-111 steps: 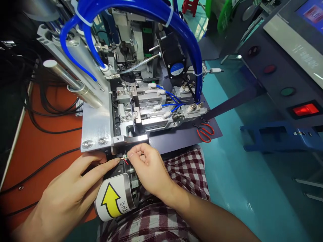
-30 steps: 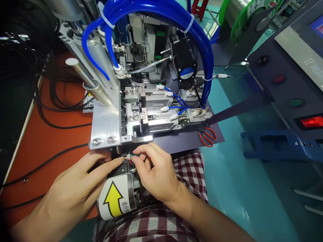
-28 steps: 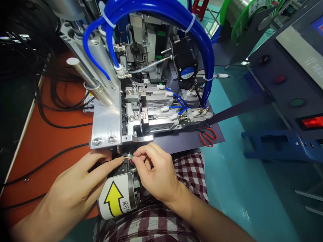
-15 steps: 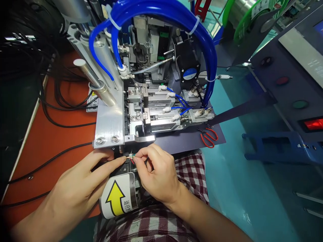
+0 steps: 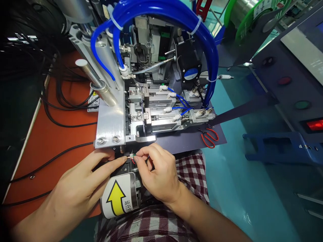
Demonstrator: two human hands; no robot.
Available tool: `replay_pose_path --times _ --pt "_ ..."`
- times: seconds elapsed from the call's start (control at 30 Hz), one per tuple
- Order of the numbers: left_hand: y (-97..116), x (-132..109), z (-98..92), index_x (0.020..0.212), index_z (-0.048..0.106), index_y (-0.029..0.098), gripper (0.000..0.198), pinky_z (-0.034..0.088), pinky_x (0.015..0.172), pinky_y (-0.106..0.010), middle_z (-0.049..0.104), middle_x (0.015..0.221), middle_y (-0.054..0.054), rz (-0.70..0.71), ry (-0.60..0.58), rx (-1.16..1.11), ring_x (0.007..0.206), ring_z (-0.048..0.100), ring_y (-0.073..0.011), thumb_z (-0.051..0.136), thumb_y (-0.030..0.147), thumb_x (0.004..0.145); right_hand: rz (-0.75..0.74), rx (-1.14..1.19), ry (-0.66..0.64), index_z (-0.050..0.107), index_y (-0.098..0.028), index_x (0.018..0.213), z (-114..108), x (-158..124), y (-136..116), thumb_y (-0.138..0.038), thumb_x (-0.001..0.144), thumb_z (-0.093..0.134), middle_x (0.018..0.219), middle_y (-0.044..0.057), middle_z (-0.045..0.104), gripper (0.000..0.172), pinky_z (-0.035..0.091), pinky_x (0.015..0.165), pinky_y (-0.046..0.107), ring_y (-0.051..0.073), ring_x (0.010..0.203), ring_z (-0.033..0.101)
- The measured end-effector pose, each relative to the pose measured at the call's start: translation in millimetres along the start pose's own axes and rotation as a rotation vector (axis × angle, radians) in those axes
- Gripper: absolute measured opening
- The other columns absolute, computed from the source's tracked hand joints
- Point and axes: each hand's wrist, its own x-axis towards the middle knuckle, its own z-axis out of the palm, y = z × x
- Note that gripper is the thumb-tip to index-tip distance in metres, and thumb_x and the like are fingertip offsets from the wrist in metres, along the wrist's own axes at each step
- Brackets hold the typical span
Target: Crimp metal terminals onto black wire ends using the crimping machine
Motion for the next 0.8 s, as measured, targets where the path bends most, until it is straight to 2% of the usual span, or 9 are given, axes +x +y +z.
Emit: replay_pose_path --times 0.37,0.8 --pt "1.6 2.0 -1.7 0.13 0.05 0.021 0.049 0.051 0.069 -0.029 0.053 0.11 -0.008 0.022 -0.006 0.029 0.092 0.057 -0.022 0.04 0.005 0.085 -0.08 -0.058 -0.019 0.059 -0.02 0.083 -1.4 0.8 -1.4 -0.014 0.091 0.058 0.071 0.002 0.061 0.01 0.044 0.059 0.029 0.015 0.062 0.058" --pt "1.7 0.8 -0.3 0.129 0.049 0.021 0.045 0.05 0.072 -0.029 0.051 0.112 -0.007 0.024 0.016 0.006 0.094 0.056 -0.0211 0.039 0.007 0.088 0.009 -0.05 -0.139 0.055 -0.018 0.083 -4.5 5.8 -8.4 -0.016 0.093 0.05 0.075 0.002 0.059 0.011 0.041 0.064 0.029 0.016 0.068 0.056"
